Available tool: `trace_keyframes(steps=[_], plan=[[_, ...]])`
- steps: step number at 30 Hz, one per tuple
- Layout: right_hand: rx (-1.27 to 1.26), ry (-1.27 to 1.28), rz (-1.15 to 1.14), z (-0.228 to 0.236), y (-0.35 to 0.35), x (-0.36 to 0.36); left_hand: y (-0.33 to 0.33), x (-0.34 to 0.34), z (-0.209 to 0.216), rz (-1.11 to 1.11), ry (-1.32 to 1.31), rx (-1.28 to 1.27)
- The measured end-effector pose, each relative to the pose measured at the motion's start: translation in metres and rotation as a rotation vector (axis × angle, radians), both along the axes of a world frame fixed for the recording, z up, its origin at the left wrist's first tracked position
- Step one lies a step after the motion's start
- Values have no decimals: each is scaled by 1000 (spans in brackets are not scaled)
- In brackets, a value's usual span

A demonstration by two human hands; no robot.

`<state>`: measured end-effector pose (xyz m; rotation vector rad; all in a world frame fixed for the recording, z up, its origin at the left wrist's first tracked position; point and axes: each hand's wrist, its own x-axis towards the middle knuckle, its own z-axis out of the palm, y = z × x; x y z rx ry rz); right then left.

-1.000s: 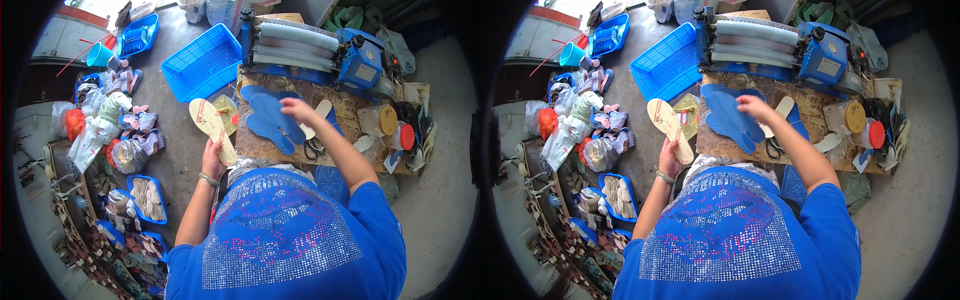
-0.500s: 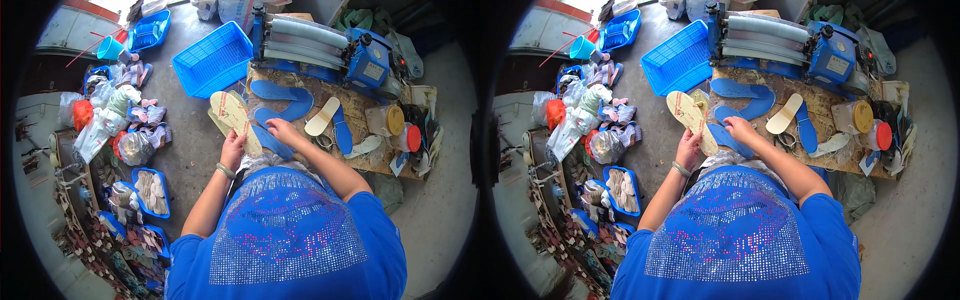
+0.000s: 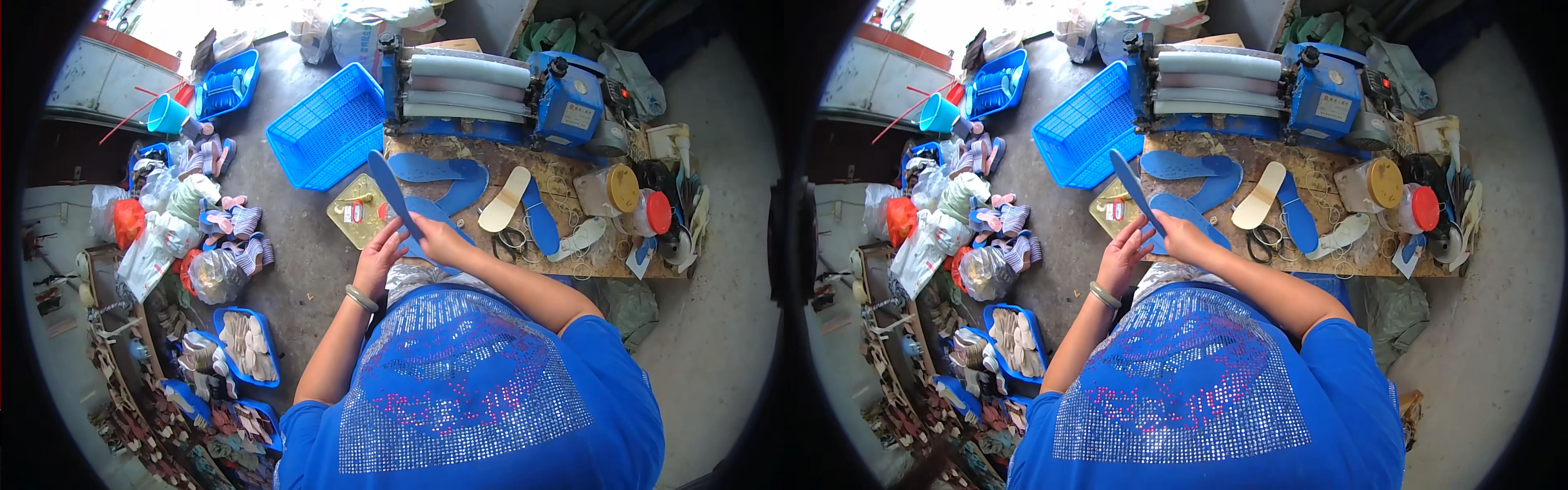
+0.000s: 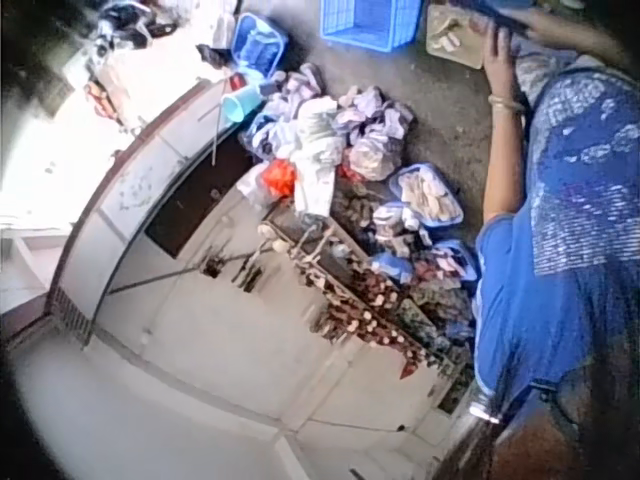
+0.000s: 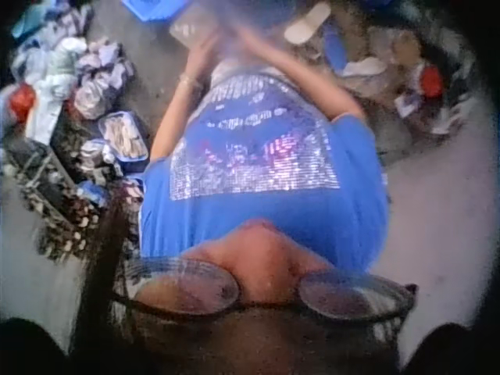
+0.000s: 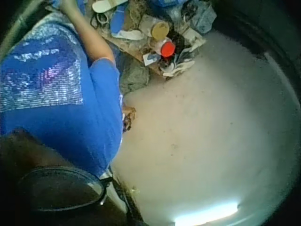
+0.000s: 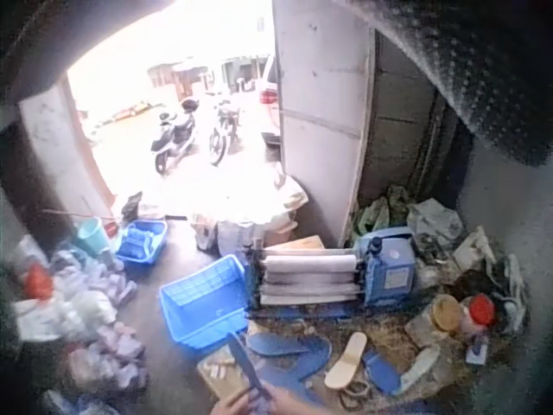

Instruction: The person processes shoe insoles by feeding them through a blue roller machine. They pick up insoles from a pile, pass them through the rollers, and then place the processed insoles onto a stack on the table. The person handles both white and blue insoles throughout the clip.

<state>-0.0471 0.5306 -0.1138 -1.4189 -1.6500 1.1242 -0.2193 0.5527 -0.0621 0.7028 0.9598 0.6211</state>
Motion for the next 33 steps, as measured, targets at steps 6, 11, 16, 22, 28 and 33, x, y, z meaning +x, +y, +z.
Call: trace_keyframes(steps=[6, 11, 16, 22, 28, 33], plan=[[-494, 614, -255, 9, 4, 47, 18, -23, 113, -122, 63, 355], [-555, 819, -492, 17, 19, 71, 11, -71, 274, -588, -936, 922], [-548, 816, -580, 18, 43, 84, -4, -40, 339, -693, -1122, 1316], [-543, 756, -638, 5, 65, 102, -1, -29, 340, -678, -1139, 1397], [-562, 735, -656, -3, 101, 124, 16, -23, 333, -655, -1140, 1409], [-375, -114, -626, 17, 137, 155, 33, -17, 323, -628, -1123, 1404]])
